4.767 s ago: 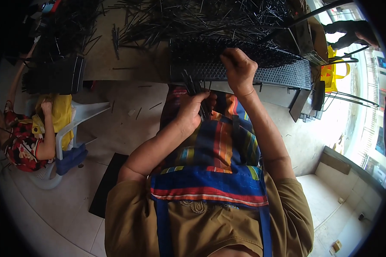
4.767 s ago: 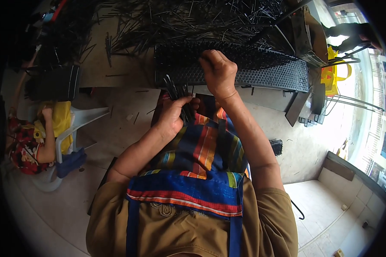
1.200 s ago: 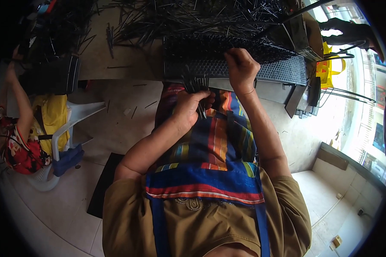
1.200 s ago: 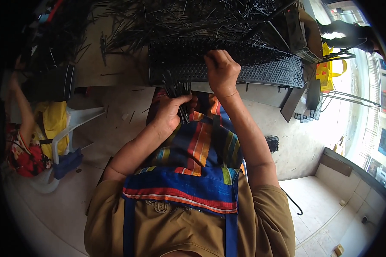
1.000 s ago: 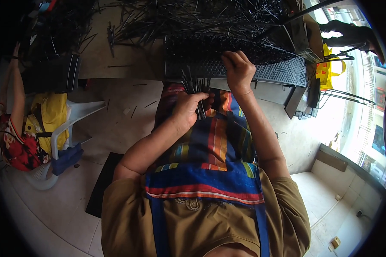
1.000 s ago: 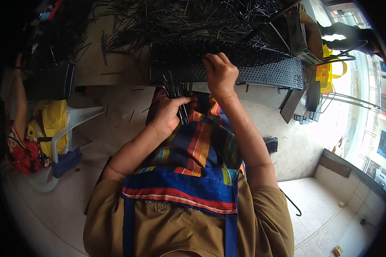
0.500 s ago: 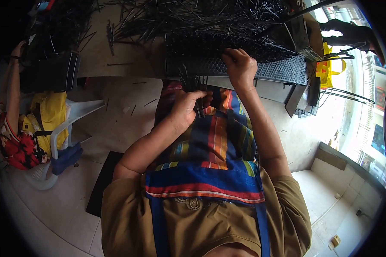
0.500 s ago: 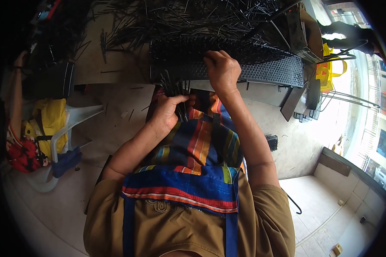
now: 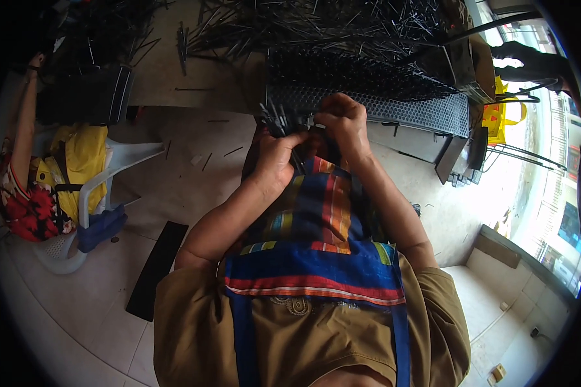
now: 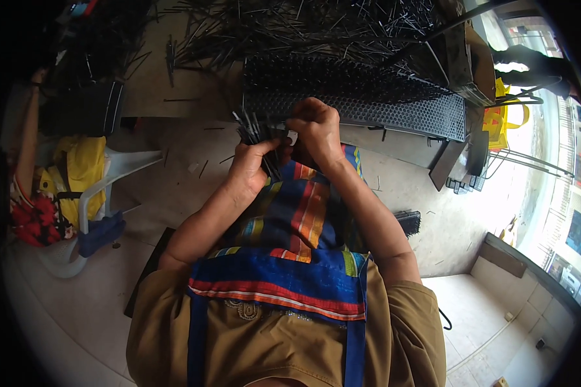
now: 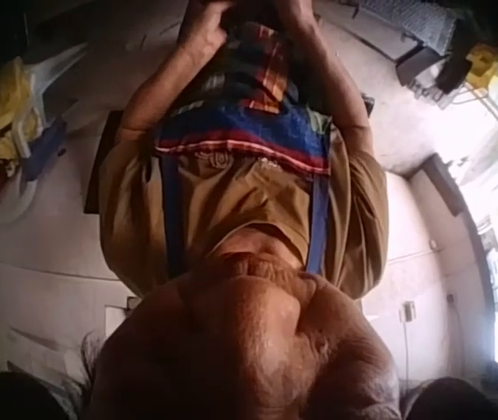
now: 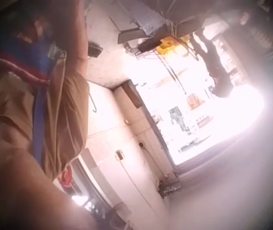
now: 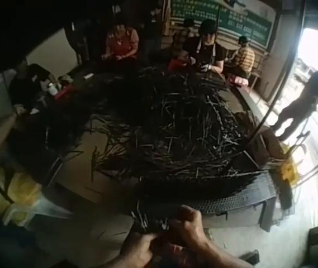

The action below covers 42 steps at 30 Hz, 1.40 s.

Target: The recorder is inserting thin black rods into a perforated panel to assemble a mesh component.

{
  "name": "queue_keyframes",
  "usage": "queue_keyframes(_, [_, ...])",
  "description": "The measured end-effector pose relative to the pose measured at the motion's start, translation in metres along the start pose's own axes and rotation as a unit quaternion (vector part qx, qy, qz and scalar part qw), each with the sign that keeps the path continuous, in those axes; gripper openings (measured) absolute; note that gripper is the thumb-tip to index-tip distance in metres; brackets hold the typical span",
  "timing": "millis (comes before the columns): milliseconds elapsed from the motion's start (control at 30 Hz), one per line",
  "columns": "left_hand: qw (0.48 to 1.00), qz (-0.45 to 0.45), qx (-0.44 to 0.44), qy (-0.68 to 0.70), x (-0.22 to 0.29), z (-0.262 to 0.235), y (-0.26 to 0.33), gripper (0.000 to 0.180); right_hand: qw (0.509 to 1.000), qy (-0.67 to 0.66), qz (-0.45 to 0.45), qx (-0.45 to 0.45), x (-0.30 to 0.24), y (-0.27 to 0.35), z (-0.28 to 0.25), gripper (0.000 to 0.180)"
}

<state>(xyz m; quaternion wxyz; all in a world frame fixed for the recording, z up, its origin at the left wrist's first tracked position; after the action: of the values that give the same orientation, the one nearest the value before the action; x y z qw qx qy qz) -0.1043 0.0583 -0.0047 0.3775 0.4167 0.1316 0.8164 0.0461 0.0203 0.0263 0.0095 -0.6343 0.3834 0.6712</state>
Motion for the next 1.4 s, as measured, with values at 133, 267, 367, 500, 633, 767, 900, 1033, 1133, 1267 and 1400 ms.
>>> queue_keyframes(133, [0.997, -0.028, 0.067, -0.008, 0.011, -0.024, -0.001, 0.017, 0.991, -0.040, -0.125, 0.030, -0.010, -0.004, 0.018, 0.027])
queue_keyframes(267, [0.995, -0.044, 0.095, -0.004, 0.014, -0.033, 0.007, 0.012, 0.965, -0.009, -0.245, 0.096, -0.043, -0.009, 0.034, 0.021])
queue_keyframes(367, [0.997, -0.039, 0.063, -0.014, 0.009, -0.040, 0.005, 0.016, 0.944, 0.053, -0.304, 0.119, -0.050, -0.020, 0.048, 0.020])
queue_keyframes(500, [0.996, -0.040, 0.067, -0.032, 0.014, -0.045, 0.002, 0.017, 0.919, 0.158, -0.340, 0.119, -0.046, -0.029, 0.058, 0.019])
queue_keyframes(633, [0.996, -0.044, 0.078, -0.011, 0.020, -0.043, 0.006, 0.014, 0.920, 0.168, -0.335, 0.119, -0.052, -0.029, 0.062, 0.017])
queue_keyframes(767, [0.997, -0.034, 0.072, 0.012, 0.019, -0.043, 0.007, 0.012, 0.899, 0.217, -0.366, 0.101, -0.058, -0.024, 0.065, 0.014])
queue_keyframes(900, [0.997, -0.036, 0.068, 0.013, 0.019, -0.044, 0.005, 0.012, 0.888, 0.239, -0.385, 0.077, -0.061, -0.021, 0.067, 0.012])
queue_keyframes(1033, [0.997, -0.035, 0.067, 0.024, 0.019, -0.042, 0.007, 0.015, 0.870, 0.273, -0.402, 0.089, -0.066, -0.022, 0.069, 0.011])
queue_keyframes(1133, [0.998, -0.028, 0.055, 0.026, 0.018, -0.043, 0.005, 0.017, 0.865, 0.299, -0.394, 0.080, -0.065, -0.016, 0.067, 0.011])
queue_keyframes(1267, [0.998, -0.023, 0.060, 0.018, 0.015, -0.044, 0.005, 0.019, 0.869, 0.289, -0.391, 0.088, -0.056, -0.012, 0.063, 0.009])
queue_keyframes(1400, [0.997, -0.029, 0.076, 0.012, 0.016, -0.042, 0.005, 0.019, 0.853, 0.331, -0.388, 0.112, -0.055, -0.023, 0.069, 0.007])
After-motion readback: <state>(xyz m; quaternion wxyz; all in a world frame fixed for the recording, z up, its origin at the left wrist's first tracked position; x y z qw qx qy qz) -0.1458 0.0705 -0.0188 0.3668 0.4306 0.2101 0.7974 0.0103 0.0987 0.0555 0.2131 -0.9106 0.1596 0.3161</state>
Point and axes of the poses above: each hand's wrist, its own y-axis away from the middle knuckle, its own z-axis out of the palm, x = y × z, the point moved 3 cm from there along -y, towards the middle knuckle, and after that the axes turned 11 degrees about z, right-handed, at the moved point
